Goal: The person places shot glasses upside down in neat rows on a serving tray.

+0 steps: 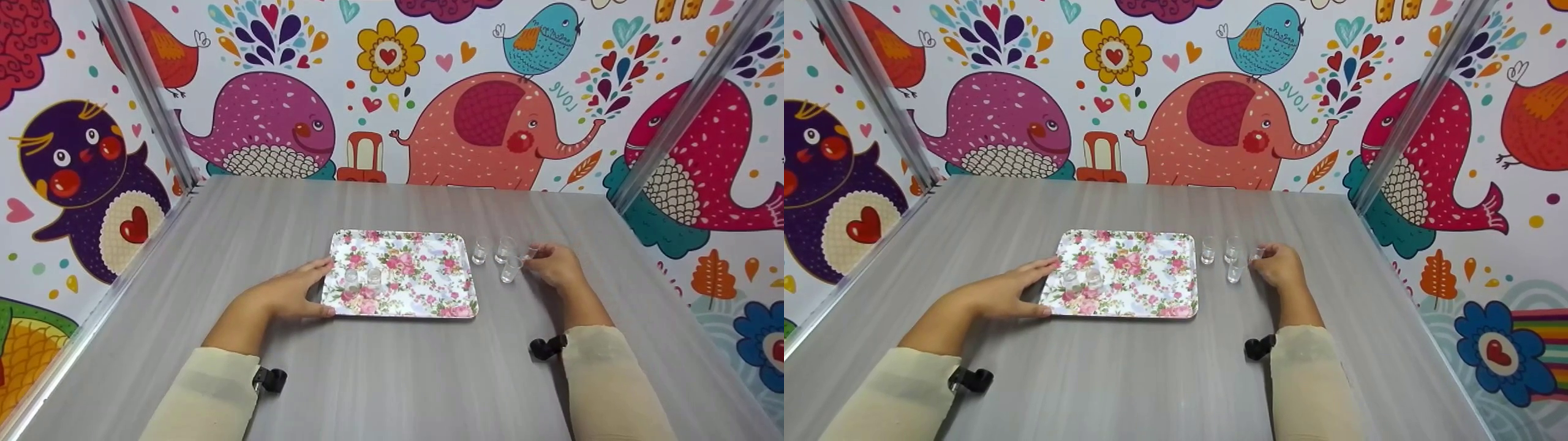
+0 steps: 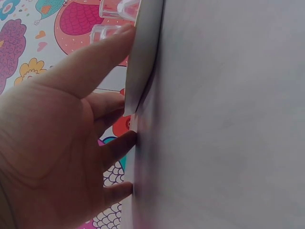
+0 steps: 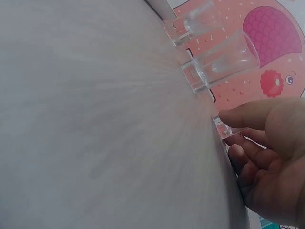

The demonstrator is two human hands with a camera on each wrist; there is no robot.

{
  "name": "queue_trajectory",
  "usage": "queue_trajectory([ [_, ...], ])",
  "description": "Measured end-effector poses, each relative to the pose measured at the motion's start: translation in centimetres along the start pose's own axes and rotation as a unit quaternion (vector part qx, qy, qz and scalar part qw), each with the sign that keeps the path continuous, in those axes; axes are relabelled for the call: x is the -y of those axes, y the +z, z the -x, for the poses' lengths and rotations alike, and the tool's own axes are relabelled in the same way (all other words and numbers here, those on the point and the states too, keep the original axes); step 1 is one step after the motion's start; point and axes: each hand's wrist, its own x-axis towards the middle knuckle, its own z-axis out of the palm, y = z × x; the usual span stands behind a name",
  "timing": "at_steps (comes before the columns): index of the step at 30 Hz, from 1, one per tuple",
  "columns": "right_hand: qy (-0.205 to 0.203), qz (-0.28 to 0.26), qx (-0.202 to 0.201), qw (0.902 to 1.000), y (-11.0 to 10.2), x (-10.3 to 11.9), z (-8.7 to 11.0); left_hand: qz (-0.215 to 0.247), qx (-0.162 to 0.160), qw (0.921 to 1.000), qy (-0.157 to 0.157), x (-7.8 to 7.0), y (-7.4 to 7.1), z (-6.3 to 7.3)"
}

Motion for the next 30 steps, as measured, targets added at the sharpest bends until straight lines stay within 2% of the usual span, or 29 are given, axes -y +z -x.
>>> queue_trajectory([
  [8,0.04,-0.009,0.011,0.9991,0.2,0.3,0.1,0.001,-0.001,1.0,-0.007,0.0,0.1,-0.1],
  [13,0.077,-0.045,0.029,0.9956,-0.4,1.1,0.2,0.002,-0.001,0.9999,-0.012,-0.1,0.1,-0.1],
  [17,0.089,-0.081,0.023,0.9924,-1.0,1.8,0.4,0.002,-0.001,0.9999,-0.012,-0.2,0.1,-0.1],
  [24,0.068,-0.129,0.011,0.9892,-1.2,3.4,1.3,0.0,-0.003,0.9999,-0.012,-0.1,0.1,-0.1],
  [30,0.035,-0.125,-0.016,0.9914,-0.9,4.6,1.9,0.0,-0.004,1.0,-0.008,-0.1,0.1,-0.1],
])
